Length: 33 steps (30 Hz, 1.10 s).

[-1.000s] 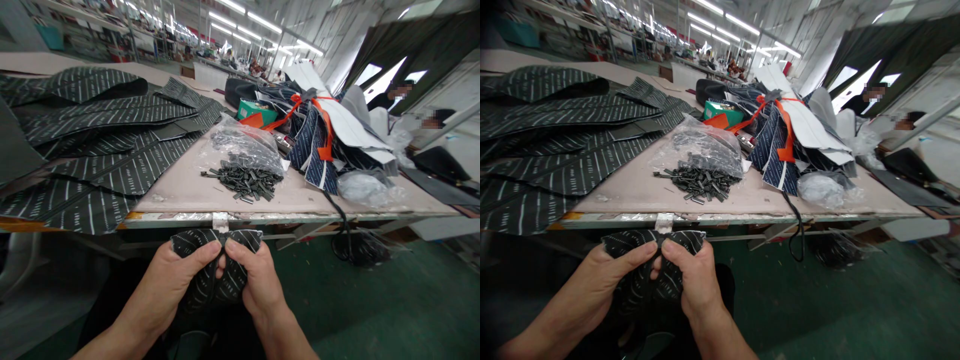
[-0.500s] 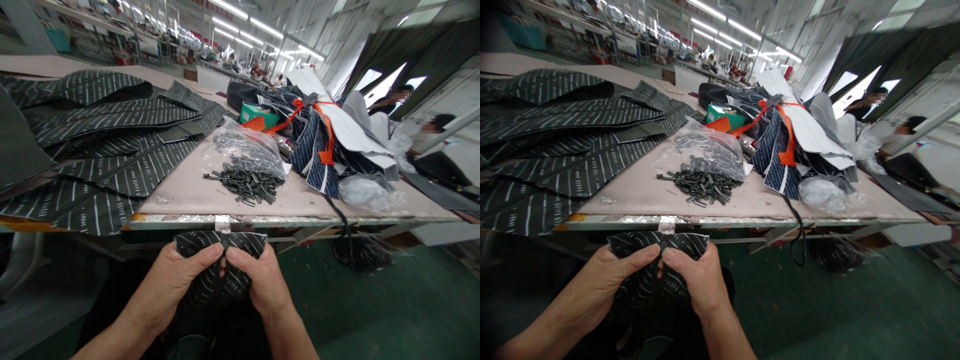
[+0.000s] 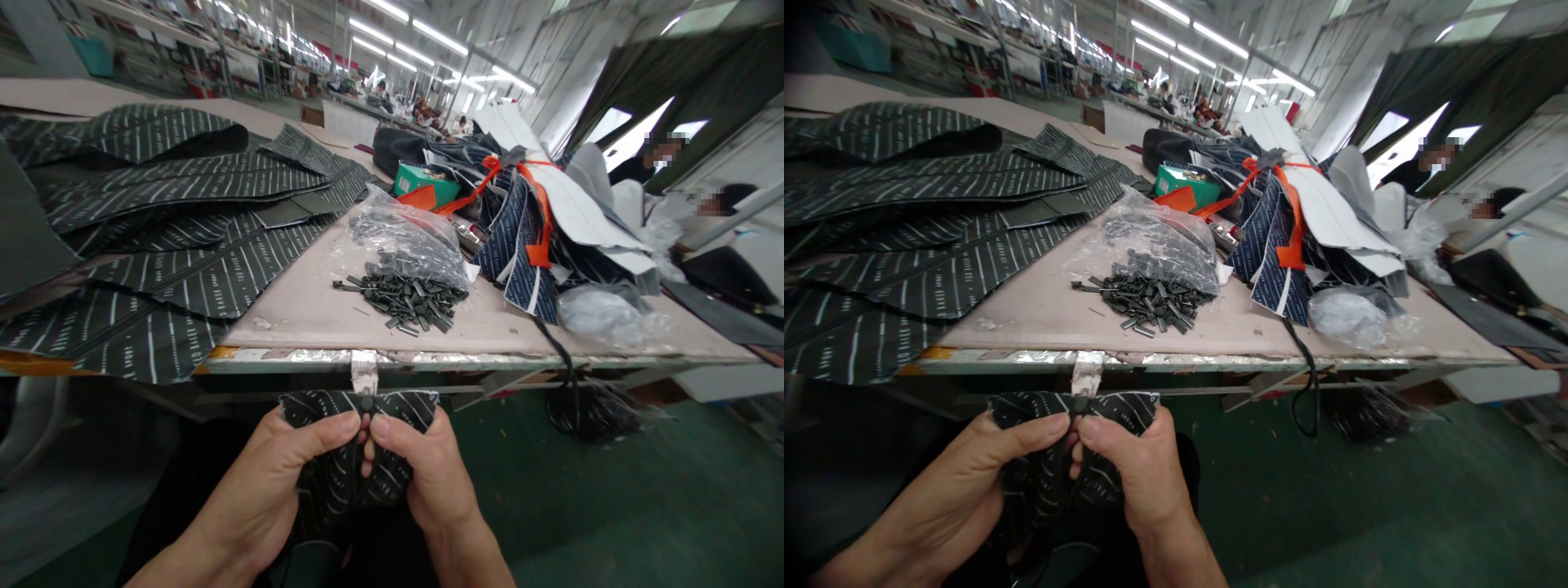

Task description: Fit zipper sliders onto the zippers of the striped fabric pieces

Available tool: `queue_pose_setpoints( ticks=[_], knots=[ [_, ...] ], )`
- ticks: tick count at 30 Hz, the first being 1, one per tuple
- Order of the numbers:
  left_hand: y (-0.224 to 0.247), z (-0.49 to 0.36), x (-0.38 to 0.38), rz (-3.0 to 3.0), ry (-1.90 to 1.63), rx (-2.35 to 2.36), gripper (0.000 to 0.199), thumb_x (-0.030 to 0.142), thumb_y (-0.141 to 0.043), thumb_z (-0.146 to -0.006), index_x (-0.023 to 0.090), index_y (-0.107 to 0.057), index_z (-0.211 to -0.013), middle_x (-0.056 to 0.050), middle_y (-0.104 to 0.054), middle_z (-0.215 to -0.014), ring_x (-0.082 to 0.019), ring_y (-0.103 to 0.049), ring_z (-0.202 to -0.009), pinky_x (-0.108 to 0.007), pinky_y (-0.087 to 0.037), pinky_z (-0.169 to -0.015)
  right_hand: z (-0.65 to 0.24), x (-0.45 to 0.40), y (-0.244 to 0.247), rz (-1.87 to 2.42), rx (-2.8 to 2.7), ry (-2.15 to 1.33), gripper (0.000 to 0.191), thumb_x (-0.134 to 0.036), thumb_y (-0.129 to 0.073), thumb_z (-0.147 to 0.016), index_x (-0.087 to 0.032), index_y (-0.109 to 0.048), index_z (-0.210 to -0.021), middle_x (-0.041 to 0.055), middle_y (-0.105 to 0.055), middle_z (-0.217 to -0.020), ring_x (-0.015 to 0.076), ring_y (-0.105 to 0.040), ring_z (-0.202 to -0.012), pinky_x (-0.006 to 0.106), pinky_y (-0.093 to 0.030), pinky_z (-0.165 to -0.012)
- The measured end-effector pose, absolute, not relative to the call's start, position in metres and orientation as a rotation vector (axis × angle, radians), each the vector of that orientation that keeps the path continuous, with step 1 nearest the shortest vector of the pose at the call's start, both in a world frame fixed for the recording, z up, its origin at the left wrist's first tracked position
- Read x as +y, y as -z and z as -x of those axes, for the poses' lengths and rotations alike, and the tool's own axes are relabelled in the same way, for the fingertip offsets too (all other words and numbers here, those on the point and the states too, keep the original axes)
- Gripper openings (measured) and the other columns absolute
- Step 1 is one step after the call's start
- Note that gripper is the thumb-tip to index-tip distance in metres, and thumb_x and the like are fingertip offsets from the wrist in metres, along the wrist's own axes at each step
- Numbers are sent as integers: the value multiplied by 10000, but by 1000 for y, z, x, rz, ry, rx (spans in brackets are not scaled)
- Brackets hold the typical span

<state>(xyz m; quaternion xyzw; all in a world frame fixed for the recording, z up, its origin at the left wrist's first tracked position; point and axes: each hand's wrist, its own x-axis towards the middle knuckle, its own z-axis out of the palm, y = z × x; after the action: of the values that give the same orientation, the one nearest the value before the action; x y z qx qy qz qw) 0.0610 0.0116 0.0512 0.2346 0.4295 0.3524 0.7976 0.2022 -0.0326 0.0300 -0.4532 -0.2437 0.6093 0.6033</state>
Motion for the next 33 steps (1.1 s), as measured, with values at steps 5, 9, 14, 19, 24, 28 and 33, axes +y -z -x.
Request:
queue_pose_setpoints(
  ticks=[5, 9, 14, 19, 24, 28, 33],
  knots=[
    [-51, -59, 8, -515, -763, 904, 282, 310, -985, -496, 139, -827, -656, -78, -795, -614, -189, -690, -538, -281, -606, -594, -203, -36, -28, 1027, -530, -1438, 250, -340, -896, -663, -126, -770, -692, 19, -684, -553, 121, -581, -468, 225, -514, -485],
    [-48, -58, 6, -530, -771, 878, 254, 296, -980, -533, 144, -831, -671, -68, -797, -613, -190, -706, -554, -262, -607, -582, -203, -35, -29, 1007, -501, -1458, 247, -329, -906, -656, -125, -786, -725, 15, -689, -563, 120, -584, -474, 229, -532, -496],
    [-43, -56, 6, -560, -768, 833, 196, 274, -958, -599, 150, -826, -675, -61, -811, -630, -181, -722, -565, -243, -613, -595, -203, -35, -28, 963, -509, -1477, 232, -316, -902, -679, -123, -787, -737, 9, -687, -569, 108, -586, -483, 210, -530, -503],
    [-41, -54, 7, -597, -760, 818, 181, 278, -938, -652, 154, -806, -656, -52, -814, -636, -177, -728, -570, -233, -610, -589, -203, -34, -27, 965, -546, -1452, 214, -288, -874, -712, -122, -746, -669, 10, -687, -567, 102, -594, -480, 198, -521, -510],
    [-43, -57, 7, -620, -776, 827, 191, 282, -938, -653, 160, -792, -636, -39, -806, -621, -164, -720, -555, -213, -599, -574, -204, -32, -28, 968, -537, -1456, 241, -293, -878, -704, -128, -717, -633, 7, -678, -557, 101, -585, -475, 199, -517, -502],
    [-43, -59, 7, -641, -813, 859, 199, 323, -932, -658, 165, -813, -684, -37, -802, -627, -173, -719, -573, -241, -616, -608, -205, -30, -29, 974, -540, -1467, 260, -305, -883, -700, -133, -702, -628, 0, -666, -554, 100, -576, -476, 203, -526, -502],
    [-47, -66, 13, -615, -852, 926, 263, 334, -962, -569, 156, -809, -689, -43, -796, -627, -189, -712, -565, -270, -619, -598, -204, -23, -32, 982, -532, -1454, 264, -307, -895, -675, -139, -701, -611, -5, -665, -543, 102, -576, -464, 204, -526, -486]
  ],
)
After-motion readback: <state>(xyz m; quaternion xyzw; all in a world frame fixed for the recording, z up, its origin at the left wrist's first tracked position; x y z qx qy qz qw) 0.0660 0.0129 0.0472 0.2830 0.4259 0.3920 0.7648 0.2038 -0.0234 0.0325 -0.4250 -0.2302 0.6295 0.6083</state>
